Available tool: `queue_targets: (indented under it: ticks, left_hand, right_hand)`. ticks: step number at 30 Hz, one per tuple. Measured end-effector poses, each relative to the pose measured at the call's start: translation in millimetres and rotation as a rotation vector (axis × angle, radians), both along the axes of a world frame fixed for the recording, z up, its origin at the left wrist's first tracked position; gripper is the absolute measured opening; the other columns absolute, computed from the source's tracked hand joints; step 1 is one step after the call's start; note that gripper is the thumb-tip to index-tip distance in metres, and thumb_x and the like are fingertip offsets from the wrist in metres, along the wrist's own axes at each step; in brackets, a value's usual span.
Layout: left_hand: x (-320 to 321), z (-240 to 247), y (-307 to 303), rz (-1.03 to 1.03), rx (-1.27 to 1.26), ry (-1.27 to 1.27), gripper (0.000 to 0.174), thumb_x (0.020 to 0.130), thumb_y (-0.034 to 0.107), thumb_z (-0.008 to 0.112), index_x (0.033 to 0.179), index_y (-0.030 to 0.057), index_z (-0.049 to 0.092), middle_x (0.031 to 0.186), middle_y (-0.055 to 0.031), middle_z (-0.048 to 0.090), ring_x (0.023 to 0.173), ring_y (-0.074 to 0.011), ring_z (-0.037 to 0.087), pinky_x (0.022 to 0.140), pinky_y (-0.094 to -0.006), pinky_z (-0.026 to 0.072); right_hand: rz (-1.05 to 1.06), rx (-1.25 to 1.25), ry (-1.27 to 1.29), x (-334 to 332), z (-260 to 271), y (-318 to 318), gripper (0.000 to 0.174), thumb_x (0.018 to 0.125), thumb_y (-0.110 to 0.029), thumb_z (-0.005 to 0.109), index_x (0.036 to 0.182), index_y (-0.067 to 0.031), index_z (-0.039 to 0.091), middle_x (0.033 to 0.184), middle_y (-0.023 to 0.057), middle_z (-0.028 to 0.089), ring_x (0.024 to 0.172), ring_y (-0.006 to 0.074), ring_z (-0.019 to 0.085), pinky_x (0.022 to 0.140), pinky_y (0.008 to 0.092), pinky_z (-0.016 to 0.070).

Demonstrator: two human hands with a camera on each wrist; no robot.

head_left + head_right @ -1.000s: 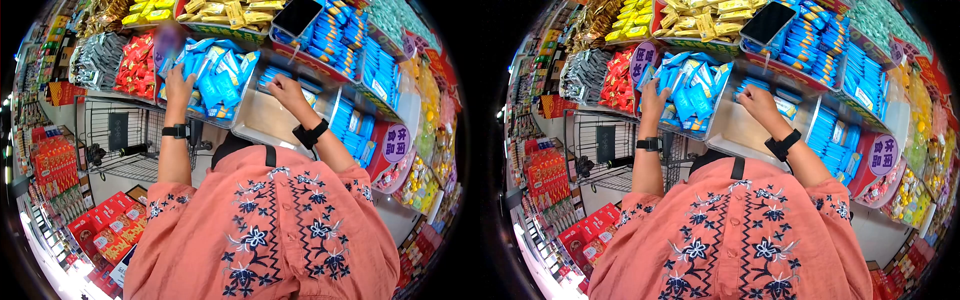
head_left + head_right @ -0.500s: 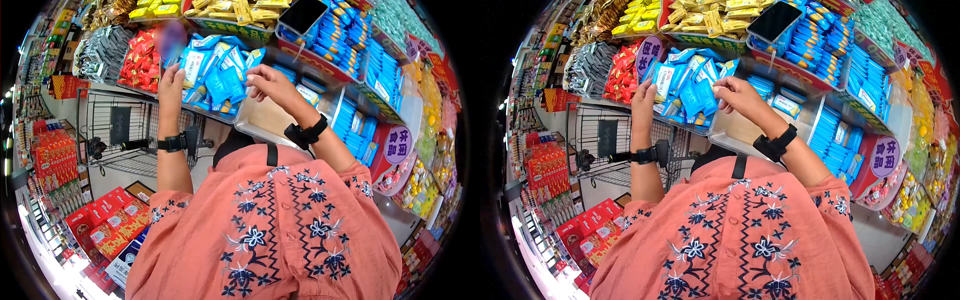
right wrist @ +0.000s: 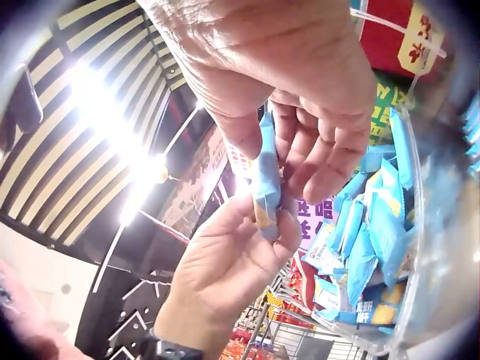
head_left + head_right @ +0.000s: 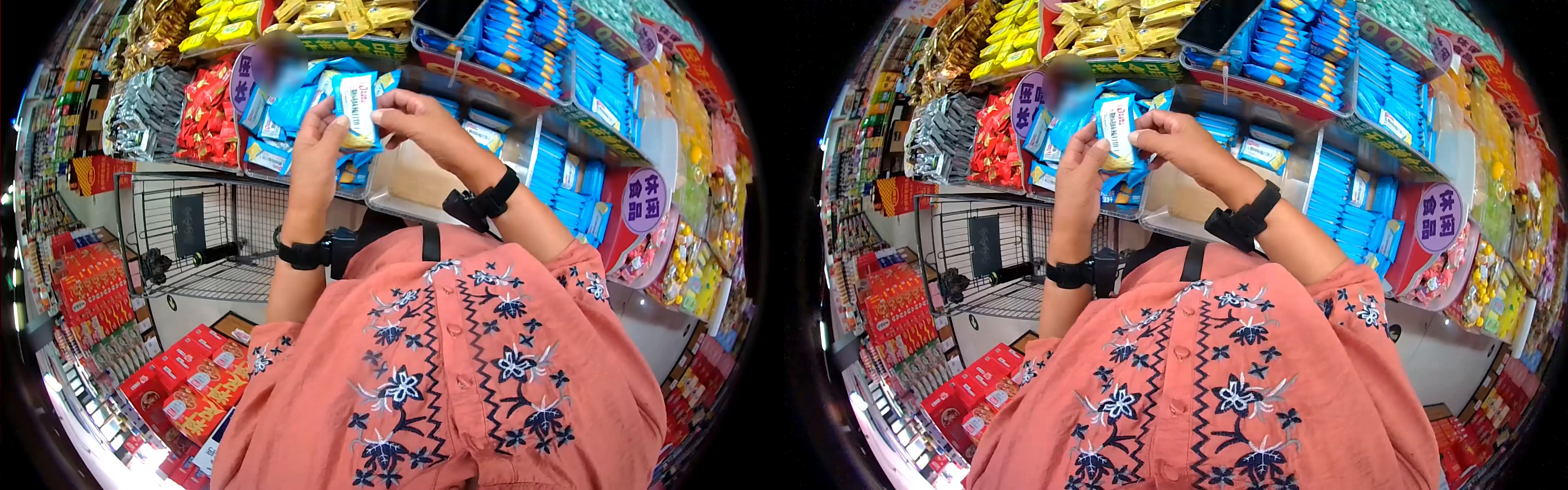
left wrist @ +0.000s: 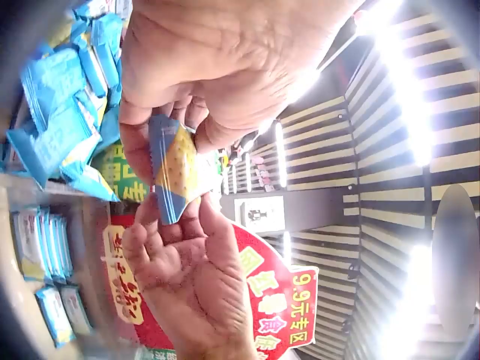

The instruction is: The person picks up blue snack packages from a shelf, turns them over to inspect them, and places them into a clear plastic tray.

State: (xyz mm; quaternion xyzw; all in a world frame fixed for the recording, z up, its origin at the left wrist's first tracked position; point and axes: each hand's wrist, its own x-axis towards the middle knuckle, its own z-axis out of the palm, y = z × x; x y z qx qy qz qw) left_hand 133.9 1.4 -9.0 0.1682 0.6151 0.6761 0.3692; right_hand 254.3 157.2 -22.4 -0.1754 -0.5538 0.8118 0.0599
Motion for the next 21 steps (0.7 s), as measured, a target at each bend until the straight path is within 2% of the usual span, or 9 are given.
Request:
queue_targets:
  ticks: [3, 4, 7, 11, 14, 17, 21]
  left_hand:
    - [9, 10, 4, -0.127, -0.048, -0.01, 0.038, 0.098, 0.014, 0.06, 0.132, 0.0009, 0.051, 0.117, -0.0076, 0.063, 0.102, -0.0151, 0.065, 0.082, -0.0295, 0.0552]
    - [14, 15, 6, -0.132, -0.04, -0.023, 0.036, 0.096, 0.016, 0.063, 0.126, -0.0006, 0.053, 0.11, -0.0066, 0.064, 0.097, -0.0132, 0.064, 0.077, -0.0285, 0.0564]
    - [22, 23, 10, -0.173, -0.019, -0.078, 0.034, 0.097, 0.013, 0.06, 0.127, 0.0003, 0.053, 0.116, -0.0078, 0.064, 0.099, -0.0151, 0.066, 0.078, -0.0299, 0.0571]
    - [20, 14, 13, -0.138, -0.038, -0.066, 0.032, 0.096, 0.013, 0.061, 0.125, -0.0001, 0.053, 0.114, -0.0083, 0.064, 0.095, -0.0153, 0.066, 0.072, -0.0297, 0.0582]
    - [20, 11, 14, -0.107, -0.036, -0.092, 0.031, 0.095, 0.014, 0.063, 0.121, -0.0006, 0.053, 0.11, -0.009, 0.064, 0.093, -0.0154, 0.065, 0.068, -0.0296, 0.0576]
    - [21, 11, 16, -0.124, -0.039, -0.09, 0.031, 0.096, 0.014, 0.061, 0.121, -0.0014, 0.053, 0.112, -0.0098, 0.063, 0.092, -0.0165, 0.066, 0.068, -0.0299, 0.0579]
    - [23, 16, 15, -0.14, -0.035, -0.099, 0.029, 0.098, 0.013, 0.059, 0.122, -0.003, 0.053, 0.113, -0.0106, 0.064, 0.092, -0.0174, 0.067, 0.068, -0.0308, 0.0589]
  right_hand:
    - [-0.082, -0.02, -0.02, 3, 0, 11, 0.026, 0.094, -0.026, 0.065, 0.109, -0.0051, 0.068, 0.092, -0.0001, 0.066, 0.084, 0.0081, 0.06, 0.075, 0.0258, 0.0502]
    - [-0.084, -0.019, -0.028, 6, 4, 14, 0.024, 0.095, -0.027, 0.063, 0.107, -0.0061, 0.068, 0.093, -0.0012, 0.066, 0.084, 0.007, 0.059, 0.075, 0.0241, 0.0471]
    - [-0.094, 0.019, -0.017, 8, 9, 15, 0.02, 0.094, -0.026, 0.061, 0.103, -0.0102, 0.067, 0.087, -0.0068, 0.061, 0.078, 0.0011, 0.051, 0.07, 0.0192, 0.0391]
    - [-0.116, -0.048, -0.037, 11, 11, 14, 0.024, 0.095, -0.031, 0.062, 0.104, -0.0083, 0.066, 0.087, -0.0036, 0.063, 0.078, 0.005, 0.055, 0.07, 0.0211, 0.0428]
    - [-0.056, 0.012, -0.033, 12, 11, 15, 0.027, 0.095, -0.033, 0.063, 0.105, -0.0073, 0.066, 0.087, -0.0022, 0.063, 0.077, 0.0069, 0.057, 0.07, 0.0229, 0.0449]
    - [-0.06, 0.032, -0.026, 11, 5, 21, 0.032, 0.092, -0.031, 0.068, 0.109, -0.0049, 0.066, 0.09, 0.0026, 0.067, 0.075, 0.0093, 0.062, 0.06, 0.0257, 0.0496]
    - [-0.051, 0.023, -0.037, 13, 4, 22, 0.031, 0.092, -0.031, 0.067, 0.109, -0.0054, 0.066, 0.088, 0.0002, 0.065, 0.076, 0.0075, 0.06, 0.063, 0.0244, 0.0471]
